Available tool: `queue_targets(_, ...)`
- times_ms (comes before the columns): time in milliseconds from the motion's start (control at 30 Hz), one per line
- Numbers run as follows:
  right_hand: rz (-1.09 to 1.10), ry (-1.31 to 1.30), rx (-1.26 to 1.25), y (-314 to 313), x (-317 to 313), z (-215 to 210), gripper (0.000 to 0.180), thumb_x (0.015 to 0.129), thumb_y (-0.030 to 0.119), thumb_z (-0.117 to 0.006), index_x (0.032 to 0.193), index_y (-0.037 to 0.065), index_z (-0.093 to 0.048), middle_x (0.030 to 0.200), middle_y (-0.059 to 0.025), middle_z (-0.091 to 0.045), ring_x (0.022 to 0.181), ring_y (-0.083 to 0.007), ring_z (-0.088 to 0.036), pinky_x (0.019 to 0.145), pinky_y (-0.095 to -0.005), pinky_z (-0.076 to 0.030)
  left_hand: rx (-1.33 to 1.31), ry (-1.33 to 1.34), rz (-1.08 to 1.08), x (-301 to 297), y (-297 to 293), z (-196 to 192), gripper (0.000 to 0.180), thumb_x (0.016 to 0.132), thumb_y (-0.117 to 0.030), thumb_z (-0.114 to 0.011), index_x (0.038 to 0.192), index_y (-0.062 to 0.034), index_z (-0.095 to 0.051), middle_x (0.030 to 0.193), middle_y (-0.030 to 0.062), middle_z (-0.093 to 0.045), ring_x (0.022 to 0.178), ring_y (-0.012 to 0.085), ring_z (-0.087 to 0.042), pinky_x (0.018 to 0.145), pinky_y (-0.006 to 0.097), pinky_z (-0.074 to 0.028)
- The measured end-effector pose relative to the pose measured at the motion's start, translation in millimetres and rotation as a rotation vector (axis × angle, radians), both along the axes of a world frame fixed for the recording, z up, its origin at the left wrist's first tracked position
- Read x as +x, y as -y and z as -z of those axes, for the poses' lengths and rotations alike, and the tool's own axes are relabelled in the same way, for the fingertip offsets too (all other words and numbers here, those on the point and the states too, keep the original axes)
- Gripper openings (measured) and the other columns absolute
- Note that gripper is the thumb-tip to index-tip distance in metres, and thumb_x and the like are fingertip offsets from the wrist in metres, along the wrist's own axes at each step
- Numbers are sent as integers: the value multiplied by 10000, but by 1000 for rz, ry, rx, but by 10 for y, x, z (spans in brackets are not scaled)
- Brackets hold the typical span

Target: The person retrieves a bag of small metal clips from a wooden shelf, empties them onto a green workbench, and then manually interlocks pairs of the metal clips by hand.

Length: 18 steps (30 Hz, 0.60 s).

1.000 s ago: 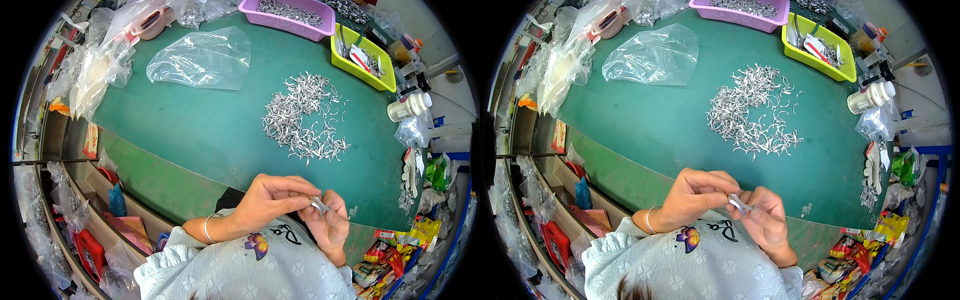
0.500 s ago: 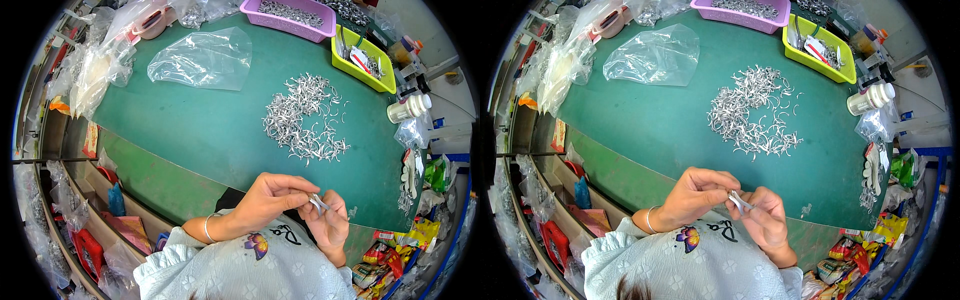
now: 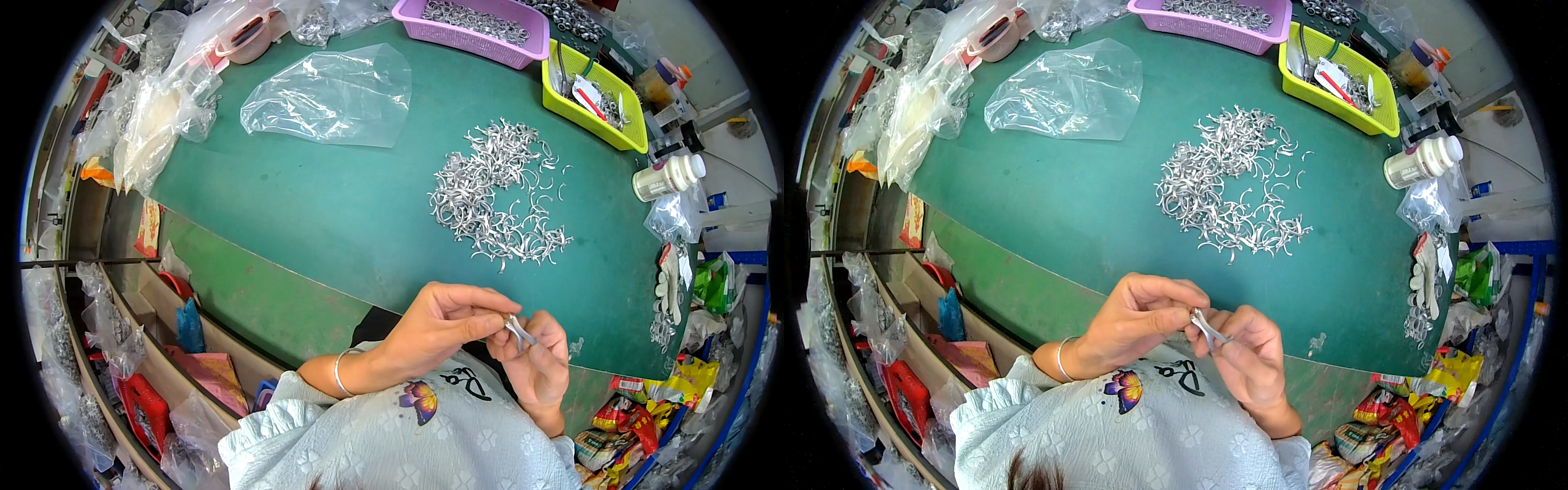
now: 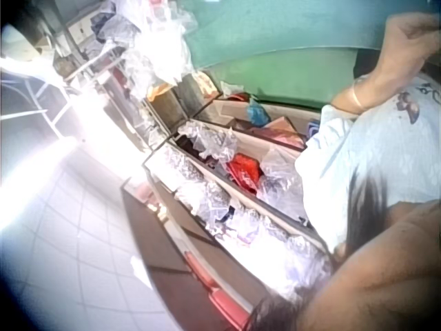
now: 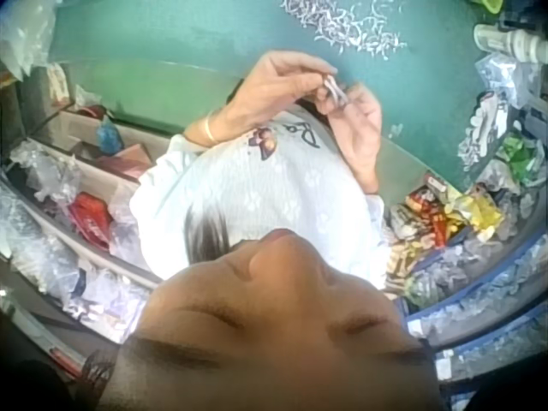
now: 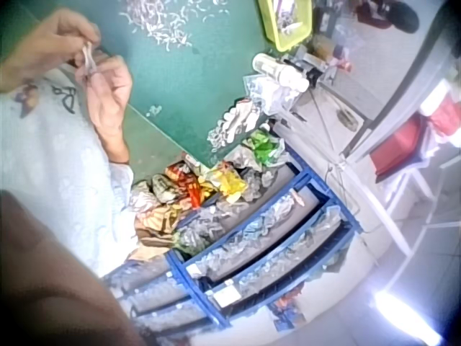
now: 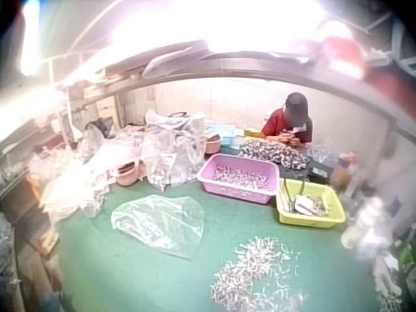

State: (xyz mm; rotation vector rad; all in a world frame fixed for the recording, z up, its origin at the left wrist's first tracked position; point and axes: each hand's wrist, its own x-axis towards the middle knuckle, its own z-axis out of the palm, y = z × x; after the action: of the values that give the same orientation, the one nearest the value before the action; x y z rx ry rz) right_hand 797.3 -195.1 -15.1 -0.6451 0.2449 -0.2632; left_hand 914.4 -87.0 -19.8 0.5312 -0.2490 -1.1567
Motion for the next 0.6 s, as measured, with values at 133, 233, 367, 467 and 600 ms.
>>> queue_targets(133, -17, 43, -56, 21, 0, 44, 124, 825, 127, -494, 839, 5, -487, 822, -167, -566, 874, -244, -516, 783, -357, -396, 30, 71, -7, 26, -15, -7, 186, 827, -4, -521, 997, 53, -571, 915, 139, -562, 754, 190, -587, 674, 305, -484)
queue_targets(233, 5, -3, 26, 15, 11, 19, 217, 850, 208, -500, 879, -5, -475, 831, -168, -561, 856, -241, -521, 750, -338, -416, 55, 121, -32, 19, -4, -41, 189, 833, 5, -514, 1001, 76, -563, 843, 108, -571, 744, 155, -578, 643, 275, -483)
queue_targets(367, 17, -44, 9, 17, 24, 7, 270, 863, 252, -495, 907, -13, -471, 850, -170, -558, 819, -233, -536, 706, -318, -438, 82, 147, -46, 18, -13, -49, 186, 821, 34, -517, 994, 78, -567, 885, 108, -566, 764, 144, -574, 668, 259, -481)
queue_targets(467, 41, -38, -11, 4, 19, 37, 239, 869, 219, -487, 913, -15, -476, 864, -173, -556, 801, -228, -543, 691, -314, -446, 84, 151, -60, 11, -16, -46, 188, 814, 49, -518, 994, 78, -567, 903, 110, -566, 776, 142, -573, 680, 251, -478)
queue_targets(600, 46, -14, -7, 13, 5, 68, 208, 871, 182, -480, 923, -19, -482, 865, -173, -557, 799, -224, -545, 683, -315, -451, 82, 155, -63, 9, -8, -50, 187, 814, 54, -515, 992, 78, -568, 912, 113, -569, 782, 142, -573, 683, 246, -476)
